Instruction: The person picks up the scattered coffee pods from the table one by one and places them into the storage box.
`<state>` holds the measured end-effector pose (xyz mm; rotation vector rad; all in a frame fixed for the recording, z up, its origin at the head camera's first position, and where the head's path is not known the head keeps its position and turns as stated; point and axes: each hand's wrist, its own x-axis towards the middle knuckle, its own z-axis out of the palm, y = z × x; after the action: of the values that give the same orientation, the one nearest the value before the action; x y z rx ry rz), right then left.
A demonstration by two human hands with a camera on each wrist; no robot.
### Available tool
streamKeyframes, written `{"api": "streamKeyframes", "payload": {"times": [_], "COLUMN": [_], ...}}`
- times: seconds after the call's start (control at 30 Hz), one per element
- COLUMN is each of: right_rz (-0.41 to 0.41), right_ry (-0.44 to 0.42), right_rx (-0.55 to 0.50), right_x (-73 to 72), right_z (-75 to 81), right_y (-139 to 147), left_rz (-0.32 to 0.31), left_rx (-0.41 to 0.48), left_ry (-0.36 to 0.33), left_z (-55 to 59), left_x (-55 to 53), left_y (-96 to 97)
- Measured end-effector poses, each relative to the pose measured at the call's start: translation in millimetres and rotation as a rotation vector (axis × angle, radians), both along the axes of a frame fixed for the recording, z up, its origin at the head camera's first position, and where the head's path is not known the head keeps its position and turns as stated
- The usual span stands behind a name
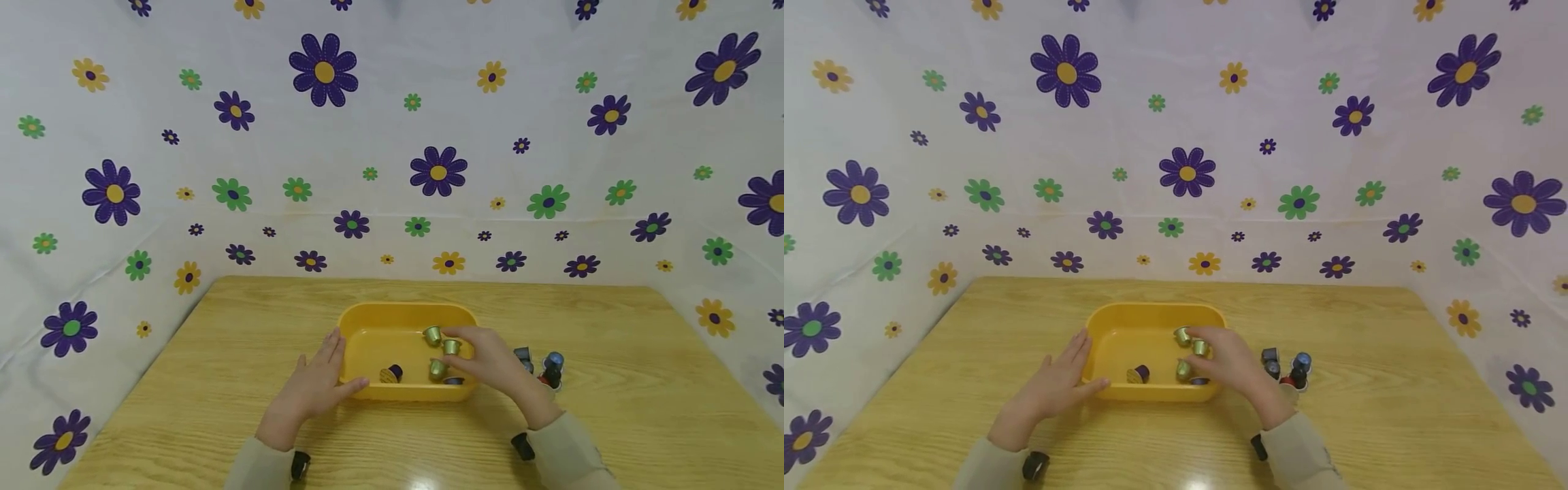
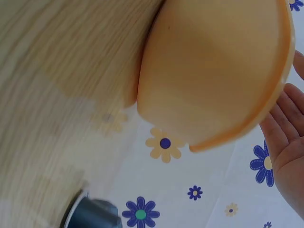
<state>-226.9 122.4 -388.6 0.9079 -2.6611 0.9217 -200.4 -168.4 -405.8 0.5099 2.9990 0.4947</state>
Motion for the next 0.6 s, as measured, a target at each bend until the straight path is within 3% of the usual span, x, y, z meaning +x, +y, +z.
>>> {"api": "streamKeyframes", "payload": {"times": [0.6], "right_rz": [-0.118], "right_ry": [0.004], "right_rx": [0.087], "right_x": [9.6], "right_z": [3.1], "right_y": [53.6], "left_rz": [-0.015], "left_rx": [0.016], "left_ry": [0.01], "left_z": [-2.5], "left_x": [-1.3], "left_y": [-1.6]}}
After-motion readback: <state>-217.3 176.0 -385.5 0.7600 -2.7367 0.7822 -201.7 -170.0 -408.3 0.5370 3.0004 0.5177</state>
